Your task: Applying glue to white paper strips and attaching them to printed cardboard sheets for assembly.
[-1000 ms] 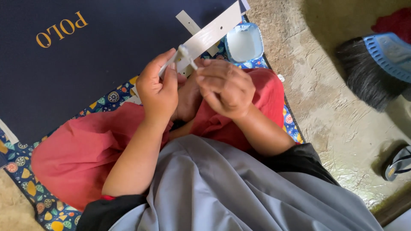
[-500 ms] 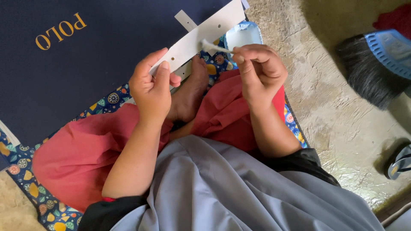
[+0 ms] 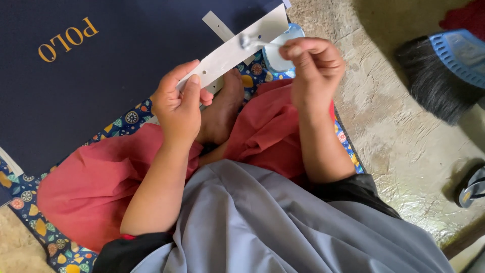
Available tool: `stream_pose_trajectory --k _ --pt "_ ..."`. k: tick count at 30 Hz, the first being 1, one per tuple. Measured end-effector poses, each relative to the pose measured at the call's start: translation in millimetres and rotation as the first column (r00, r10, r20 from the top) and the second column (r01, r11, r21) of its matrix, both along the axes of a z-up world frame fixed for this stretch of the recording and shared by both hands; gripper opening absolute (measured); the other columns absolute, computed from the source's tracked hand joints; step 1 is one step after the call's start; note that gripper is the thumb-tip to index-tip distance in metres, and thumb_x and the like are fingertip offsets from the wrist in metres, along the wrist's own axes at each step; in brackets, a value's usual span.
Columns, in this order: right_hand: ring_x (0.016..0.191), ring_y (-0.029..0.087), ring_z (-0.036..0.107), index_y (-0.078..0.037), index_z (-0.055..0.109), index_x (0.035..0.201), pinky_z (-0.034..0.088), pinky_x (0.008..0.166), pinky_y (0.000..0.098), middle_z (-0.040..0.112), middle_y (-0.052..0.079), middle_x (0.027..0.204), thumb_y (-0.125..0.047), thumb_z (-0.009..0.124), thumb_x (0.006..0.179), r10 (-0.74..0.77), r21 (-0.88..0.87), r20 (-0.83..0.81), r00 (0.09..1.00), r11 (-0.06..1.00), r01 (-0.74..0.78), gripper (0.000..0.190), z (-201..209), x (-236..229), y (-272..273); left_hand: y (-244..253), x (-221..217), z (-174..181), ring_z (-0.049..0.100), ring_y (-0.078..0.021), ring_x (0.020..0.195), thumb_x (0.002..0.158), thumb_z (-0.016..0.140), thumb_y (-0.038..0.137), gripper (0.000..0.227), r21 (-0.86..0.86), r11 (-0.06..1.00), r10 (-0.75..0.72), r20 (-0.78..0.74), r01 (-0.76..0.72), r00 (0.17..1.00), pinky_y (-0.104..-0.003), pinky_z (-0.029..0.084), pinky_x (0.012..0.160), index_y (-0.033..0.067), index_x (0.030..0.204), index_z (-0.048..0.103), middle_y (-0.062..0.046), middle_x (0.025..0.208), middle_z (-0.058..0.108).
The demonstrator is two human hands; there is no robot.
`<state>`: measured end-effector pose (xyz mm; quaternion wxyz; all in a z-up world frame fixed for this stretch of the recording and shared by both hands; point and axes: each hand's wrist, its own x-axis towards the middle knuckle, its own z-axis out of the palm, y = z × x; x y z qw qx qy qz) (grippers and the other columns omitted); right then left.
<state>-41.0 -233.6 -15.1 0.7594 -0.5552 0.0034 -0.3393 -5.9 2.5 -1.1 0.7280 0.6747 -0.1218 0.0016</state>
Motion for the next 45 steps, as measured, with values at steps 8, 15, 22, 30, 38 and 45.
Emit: stream_pose_trajectory --k 8,15,22,30,38,45 --pt "0.091 0.019 0.072 0.000 0.067 0.107 0.061 0.091 0.0302 0.073 0.013 0.100 0.001 0.069 0.101 -0.011 -0.085 0.044 0.999 0.996 0.015 0.006 -3 8 -10 0 -1 4 0.065 -0.0118 0.069 0.105 0.055 -0.005 0.022 0.061 0.998 -0.009 0.095 0.003 0.995 -0.023 0.058 0.065 0.0010 0.124 0.062 -0.012 0.102 0.070" --pt "0.087 0.018 0.069 -0.001 0.067 0.104 0.060 0.088 0.0301 0.072 0.011 0.095 0.003 0.069 0.099 0.029 -0.087 0.010 1.000 0.996 -0.028 0.006 -1 2 8 2 1 2 0.063 -0.0115 0.068 0.104 0.053 -0.005 0.024 0.017 0.999 0.033 0.055 -0.034 0.998 -0.023 0.056 0.065 0.0014 0.125 0.062 -0.012 0.104 0.068" --pt "0.090 0.013 0.067 -0.004 0.068 0.106 0.057 0.087 0.0235 0.073 0.009 0.104 0.003 0.068 0.101 0.211 -0.045 -0.001 0.977 0.977 -0.211 0.009 3 -4 32 1 -1 1 0.063 -0.0118 0.068 0.104 0.054 -0.004 0.023 -0.007 0.999 0.040 0.027 -0.040 0.999 -0.024 0.056 0.065 0.0006 0.125 0.062 -0.011 0.096 0.068" --pt "0.093 0.018 0.068 -0.003 0.064 0.107 0.058 0.091 0.0290 0.071 0.011 0.101 0.006 0.067 0.101 0.016 -0.124 0.065 0.998 0.992 -0.007 0.012 -3 3 7 1 1 1 0.064 -0.0118 0.069 0.104 0.054 -0.007 0.025 0.027 0.998 0.053 0.076 -0.056 0.996 -0.023 0.058 0.065 0.0017 0.126 0.062 -0.013 0.102 0.069" --pt "0.093 0.017 0.070 -0.007 0.070 0.100 0.059 0.092 0.0299 0.072 0.007 0.096 0.003 0.069 0.100 0.097 -0.097 -0.067 0.993 0.990 -0.103 0.011 -4 2 -43 7 12 -21 0.068 -0.0143 0.070 0.104 0.055 -0.004 0.028 0.024 0.995 0.100 0.000 -0.100 0.995 -0.026 0.062 0.069 -0.0021 0.131 0.059 -0.015 0.092 0.072" --pt "0.078 0.011 0.062 -0.004 0.073 0.094 0.057 0.079 0.0235 0.070 0.005 0.087 -0.010 0.067 0.099 -0.031 -0.137 -0.461 0.887 0.990 -0.036 0.009 -100 12 -151 11 20 -23 0.068 -0.0167 0.079 0.110 0.047 0.007 0.025 0.056 0.997 0.057 -0.017 -0.056 0.998 -0.027 0.061 0.075 -0.0006 0.130 0.057 -0.017 0.114 0.067"
